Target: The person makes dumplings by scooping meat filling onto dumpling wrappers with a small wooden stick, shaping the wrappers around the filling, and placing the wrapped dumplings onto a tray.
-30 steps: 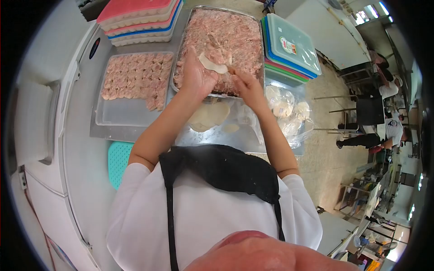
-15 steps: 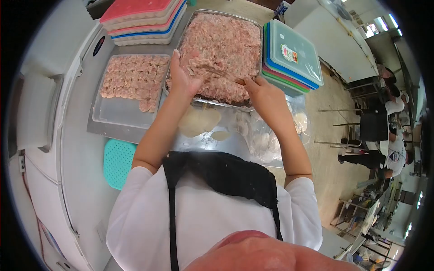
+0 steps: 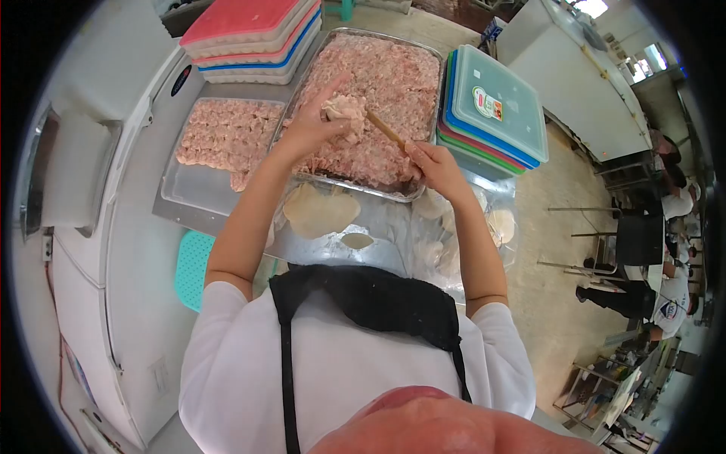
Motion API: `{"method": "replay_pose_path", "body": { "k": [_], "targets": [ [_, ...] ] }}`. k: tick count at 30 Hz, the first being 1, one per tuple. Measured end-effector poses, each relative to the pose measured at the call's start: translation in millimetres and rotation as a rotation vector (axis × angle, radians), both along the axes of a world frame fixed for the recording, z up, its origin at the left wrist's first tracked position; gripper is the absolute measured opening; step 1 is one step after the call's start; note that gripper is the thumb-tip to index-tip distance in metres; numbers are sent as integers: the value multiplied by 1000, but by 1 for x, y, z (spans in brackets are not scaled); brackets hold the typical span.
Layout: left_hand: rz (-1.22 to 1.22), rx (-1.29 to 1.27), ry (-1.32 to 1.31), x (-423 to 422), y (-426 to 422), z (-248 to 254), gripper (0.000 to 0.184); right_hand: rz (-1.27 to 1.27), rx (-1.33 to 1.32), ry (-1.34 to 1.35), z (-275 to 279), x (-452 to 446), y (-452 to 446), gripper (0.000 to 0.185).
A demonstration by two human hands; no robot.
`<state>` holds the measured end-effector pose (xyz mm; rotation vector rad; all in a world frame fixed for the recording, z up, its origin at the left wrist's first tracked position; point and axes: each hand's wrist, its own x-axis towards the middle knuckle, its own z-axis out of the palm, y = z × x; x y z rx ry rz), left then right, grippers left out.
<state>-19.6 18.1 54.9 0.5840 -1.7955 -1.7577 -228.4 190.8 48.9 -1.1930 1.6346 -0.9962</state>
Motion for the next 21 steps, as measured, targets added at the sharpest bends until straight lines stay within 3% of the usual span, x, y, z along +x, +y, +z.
{"method": "replay_pose_path", "body": {
  "k": [4,7,9,13,16,18,21],
  "targets": [
    [201,-675,-49,-5,-1,1,75,45,-111,220,16,-12,6,31],
    [21,-681,-40,-8,2,15,63,99,-273,389,36,-7,17,27],
    [-73,-556,-125,-15,-9,3,55,131,-310,429,39,-6,18,30],
    [-175,-463,-238,-17,-8,8,35,147,-388,544,24,-4,17,29],
    [-116,-542,-419,-15,-1,14,46,74,-336,714,32,-6,21,28],
    [31,-582,-234,-19,1,6,56,-60,-344,751,33,-2,24,27],
    [109,-619,-163,-20,5,14,76,-133,-287,402,10,-15,25,28]
  ]
}}
